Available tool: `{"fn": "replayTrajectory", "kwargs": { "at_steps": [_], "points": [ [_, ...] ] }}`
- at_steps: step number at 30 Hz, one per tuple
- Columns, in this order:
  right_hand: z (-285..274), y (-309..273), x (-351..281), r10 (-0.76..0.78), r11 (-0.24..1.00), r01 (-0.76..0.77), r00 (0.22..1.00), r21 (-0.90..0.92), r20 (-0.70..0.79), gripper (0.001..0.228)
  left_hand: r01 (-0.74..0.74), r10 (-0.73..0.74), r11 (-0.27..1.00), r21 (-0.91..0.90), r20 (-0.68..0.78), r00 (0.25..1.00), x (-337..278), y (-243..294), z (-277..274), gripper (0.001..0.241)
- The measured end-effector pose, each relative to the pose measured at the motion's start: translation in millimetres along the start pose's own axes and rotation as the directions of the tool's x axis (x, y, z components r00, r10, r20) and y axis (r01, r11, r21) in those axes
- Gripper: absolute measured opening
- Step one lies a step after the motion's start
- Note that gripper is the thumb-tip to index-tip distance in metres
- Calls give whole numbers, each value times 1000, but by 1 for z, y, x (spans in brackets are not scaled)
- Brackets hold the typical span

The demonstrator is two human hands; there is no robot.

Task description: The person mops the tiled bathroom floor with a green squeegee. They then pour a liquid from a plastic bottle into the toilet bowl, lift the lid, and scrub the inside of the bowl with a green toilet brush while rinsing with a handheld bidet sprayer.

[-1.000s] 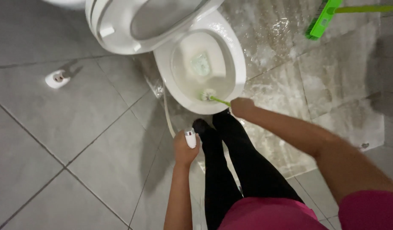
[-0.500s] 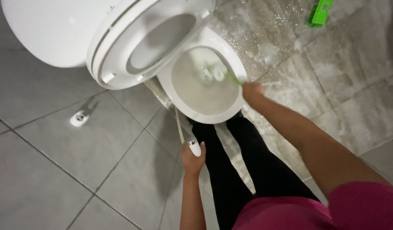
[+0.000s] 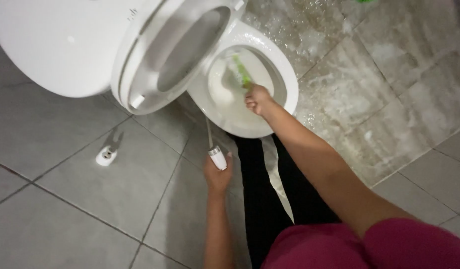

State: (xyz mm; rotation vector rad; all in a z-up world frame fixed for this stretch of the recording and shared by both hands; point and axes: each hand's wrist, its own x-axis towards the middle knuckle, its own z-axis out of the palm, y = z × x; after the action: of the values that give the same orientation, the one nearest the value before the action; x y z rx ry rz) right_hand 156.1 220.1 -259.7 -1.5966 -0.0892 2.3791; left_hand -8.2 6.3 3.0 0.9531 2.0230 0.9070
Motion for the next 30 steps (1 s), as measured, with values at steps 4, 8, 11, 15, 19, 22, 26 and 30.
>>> {"fn": "replayTrajectory", "kwargs": {
  "at_steps": [4,8,11,15,19,22,26,30],
  "points": [
    [38,-14,-62,10,999,-16,992,-50,-122,34,9,-9,1000,21,0,1000,19,16,-24,31],
    [46,66,-95,-260,406,135,965,-904,28,45,35,-35,999,28,17,999,18,1,-30,29],
    [-66,121,-100,-200,-301,305,906,-904,372,29,116,-116,993,12,41,992,17,-7,-25,32],
    [-29,53,-161,-83,-260,-110,992,-959,-91,36,-28,28,1000,4,0,1000,26,13,-27,31],
    [-6,24,-39,-88,-493,249,939,-834,333,30,133,-134,991,8,77,988,28,3,-16,26],
    [12,39,-24,-307,-330,307,859,-893,409,39,101,-103,994,33,98,990,33,-5,-8,27],
    [-26,62,-139,-61,-257,121,988,-959,141,41,90,-94,995,36,103,990,44,1,-6,49],
    [-117,-23,-151,-15,-420,-92,995,-903,-95,32,41,-45,998,39,97,994,57,-3,3,47]
  ]
}}
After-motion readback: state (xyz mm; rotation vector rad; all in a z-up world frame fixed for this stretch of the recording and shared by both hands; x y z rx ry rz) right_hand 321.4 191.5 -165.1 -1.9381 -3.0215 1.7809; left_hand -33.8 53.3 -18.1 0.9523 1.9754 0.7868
